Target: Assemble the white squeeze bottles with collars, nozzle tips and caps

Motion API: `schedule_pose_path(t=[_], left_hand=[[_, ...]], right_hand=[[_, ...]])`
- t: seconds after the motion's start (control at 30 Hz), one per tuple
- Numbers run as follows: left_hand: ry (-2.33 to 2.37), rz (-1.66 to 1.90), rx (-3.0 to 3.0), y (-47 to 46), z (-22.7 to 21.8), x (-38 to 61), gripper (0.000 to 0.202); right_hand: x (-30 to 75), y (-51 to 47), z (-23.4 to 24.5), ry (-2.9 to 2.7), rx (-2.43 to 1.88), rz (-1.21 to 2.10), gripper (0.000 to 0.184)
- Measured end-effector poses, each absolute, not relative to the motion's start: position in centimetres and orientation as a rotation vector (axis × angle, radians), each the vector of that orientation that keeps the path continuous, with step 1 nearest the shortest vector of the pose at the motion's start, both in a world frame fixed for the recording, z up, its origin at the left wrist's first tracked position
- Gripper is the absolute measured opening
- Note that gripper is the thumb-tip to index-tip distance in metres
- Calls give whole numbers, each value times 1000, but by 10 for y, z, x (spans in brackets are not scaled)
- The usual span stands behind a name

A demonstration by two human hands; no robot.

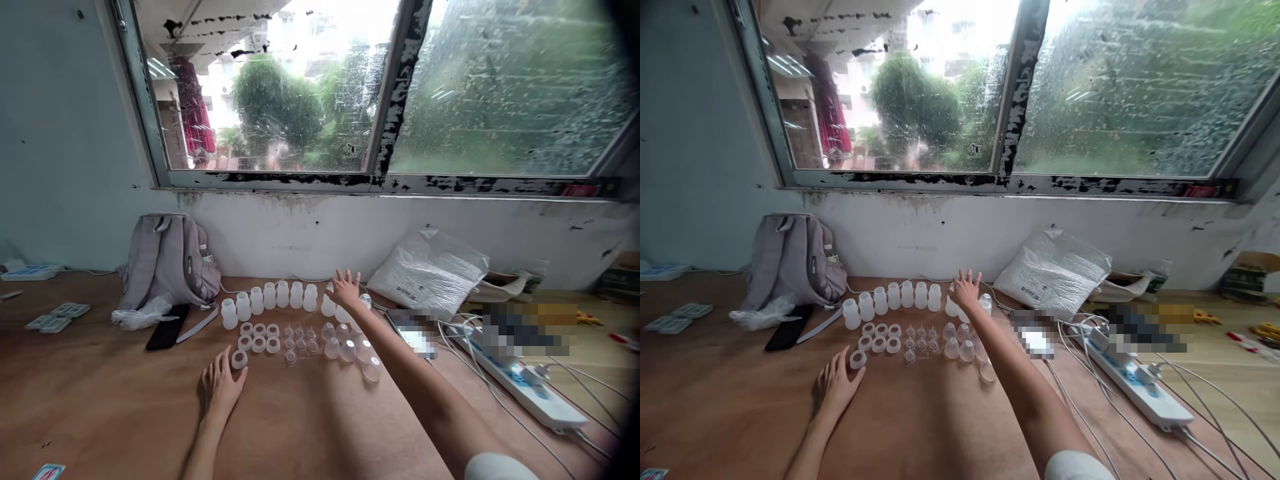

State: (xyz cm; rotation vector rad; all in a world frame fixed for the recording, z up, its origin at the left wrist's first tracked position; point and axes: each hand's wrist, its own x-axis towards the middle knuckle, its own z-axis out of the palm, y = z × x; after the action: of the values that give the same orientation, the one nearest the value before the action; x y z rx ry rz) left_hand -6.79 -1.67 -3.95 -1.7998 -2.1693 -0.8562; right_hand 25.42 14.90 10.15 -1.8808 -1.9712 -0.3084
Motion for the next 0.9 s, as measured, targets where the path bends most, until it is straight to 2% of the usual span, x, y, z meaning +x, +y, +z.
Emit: schedule_pose_path(t=[0.17,0.3,0.4,0.5,0.67,0.77,0.9], left_hand=[[-1944,-1060,-1805,-16,-33,-69,56],[-1662,-1327,-1918,-27,-23,-69,44],[-1533,-1395,-2077,-46,-10,-57,36],[-1489,-1346,-2228,-65,15,-29,37],[-1585,-1160,-2314,-78,57,23,66],[-1665,-982,-2434,-85,63,37,50],[-1706,-816,-2519,-106,55,43,37]], right_hand=[[250,137,94,-2052,-1892,-358,29],[244,110,108,-2003,-1857,-423,28],[240,77,119,-1925,-1752,-416,32],[228,32,119,-1829,-1392,-99,34],[197,-40,97,-1692,-1114,598,33],[187,-66,82,-1583,-1099,792,31],[186,-84,65,-1515,-1162,770,27]])
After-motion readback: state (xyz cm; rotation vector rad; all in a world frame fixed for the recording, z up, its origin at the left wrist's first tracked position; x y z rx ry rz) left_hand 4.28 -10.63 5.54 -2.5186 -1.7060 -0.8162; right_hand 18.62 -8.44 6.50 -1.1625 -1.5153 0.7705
